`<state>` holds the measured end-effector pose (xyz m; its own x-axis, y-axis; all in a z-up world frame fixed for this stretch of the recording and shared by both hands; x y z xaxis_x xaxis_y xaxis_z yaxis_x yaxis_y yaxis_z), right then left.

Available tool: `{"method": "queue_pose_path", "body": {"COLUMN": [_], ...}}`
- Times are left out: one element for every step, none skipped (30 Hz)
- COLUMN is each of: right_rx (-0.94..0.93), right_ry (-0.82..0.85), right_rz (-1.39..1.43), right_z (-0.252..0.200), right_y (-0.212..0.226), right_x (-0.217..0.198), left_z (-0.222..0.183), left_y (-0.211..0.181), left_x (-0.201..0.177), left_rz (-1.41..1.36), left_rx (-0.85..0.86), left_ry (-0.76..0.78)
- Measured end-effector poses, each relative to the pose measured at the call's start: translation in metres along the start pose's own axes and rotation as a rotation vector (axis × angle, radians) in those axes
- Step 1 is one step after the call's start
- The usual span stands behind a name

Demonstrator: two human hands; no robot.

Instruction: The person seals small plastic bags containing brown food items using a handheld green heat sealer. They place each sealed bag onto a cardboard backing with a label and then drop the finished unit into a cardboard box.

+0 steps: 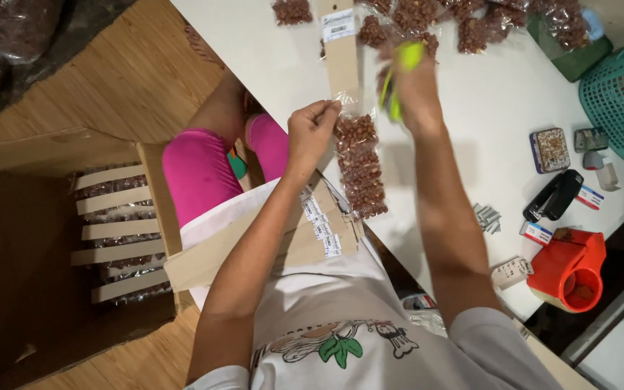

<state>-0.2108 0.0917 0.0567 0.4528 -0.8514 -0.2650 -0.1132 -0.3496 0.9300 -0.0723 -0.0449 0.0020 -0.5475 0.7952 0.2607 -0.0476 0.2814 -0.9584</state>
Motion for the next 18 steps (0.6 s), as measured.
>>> {"method": "queue_pose_path", "body": {"right_rx": [0.124,0.128,0.095,0.061,0.062,0.094,0.127,0.128,-0.01,-0.149,-0.146,-0.1,-0.056,-0.056,-0.179,-0.303,-0.305,-0.268], "right_ry": [-0.284,-0.285,-0.319,-0.352,-0.356,-0.351,-0.344,-0.345,-0.38,-0.413,-0.415,-0.452,-0.494,-0.501,-0.498,-0.491,-0.499,-0.49], "right_rz": [0.309,0.309,0.334,0.358,0.361,0.205,0.047,0.047,0.097,0.146,0.145,0.177,0.208,0.205,0.274,0.341,0.338,0.189], "right_z": [-0.005,-0.008,-0.01,-0.013,-0.017,-0.021,-0.025,-0.019,-0.014,-0.01,-0.01,-0.011,-0.011,-0.005,0.002,0.007,0.019,0.031], "right_y": [-0.005,-0.002,0.005,0.013,0.017,0.021,0.024,0.02,0.026,0.032,0.033,0.029,0.026,0.016,0.016,0.017,0.003,-0.01], "right_x": [-0.016,-0.011,-0.009,-0.008,-0.003,0.002,0.007,0.008,0.005,0.003,0.004,0.003,-0.001,0.0,0.0,-0.001,-0.01,-0.016], "left_z": [-0.004,-0.01,-0.014,-0.019,-0.021,-0.023,-0.026,-0.025,-0.024,-0.024,-0.024,-0.024,-0.023,-0.02,-0.017,-0.014,-0.012,-0.006], "left_y": [-0.006,-0.012,-0.024,-0.036,-0.038,-0.046,-0.054,-0.053,-0.055,-0.056,-0.056,-0.053,-0.05,-0.043,-0.042,-0.042,-0.04,-0.029], "left_x": [0.003,0.007,0.014,0.021,0.023,0.027,0.031,0.032,0.033,0.034,0.035,0.036,0.04,0.039,0.038,0.038,0.038,0.034], "left_rz": [0.024,0.025,0.058,0.092,0.093,0.14,0.185,0.185,0.233,0.282,0.281,0.311,0.338,0.333,0.373,0.412,0.408,0.328], "left_rx": [0.007,0.003,0.04,0.076,0.075,0.147,0.216,0.215,0.247,0.278,0.276,0.249,0.224,0.224,0.299,0.374,0.376,0.239], "left_ry": [0.018,0.018,0.054,0.09,0.093,0.117,0.137,0.139,0.14,0.141,0.143,0.151,0.163,0.169,0.144,0.119,0.126,0.11]}}
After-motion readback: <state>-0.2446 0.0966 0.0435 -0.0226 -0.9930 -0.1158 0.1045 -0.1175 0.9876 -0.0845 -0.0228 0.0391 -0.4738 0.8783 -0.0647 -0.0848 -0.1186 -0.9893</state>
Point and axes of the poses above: each hand's wrist, its own z-axis towards the middle knuckle, its own x-axis out of the palm, y = z × x, the point moved 9 cm from there along z, towards the middle knuckle, and after that the axes turned 12 degrees about -z, right-handed, at the moved point
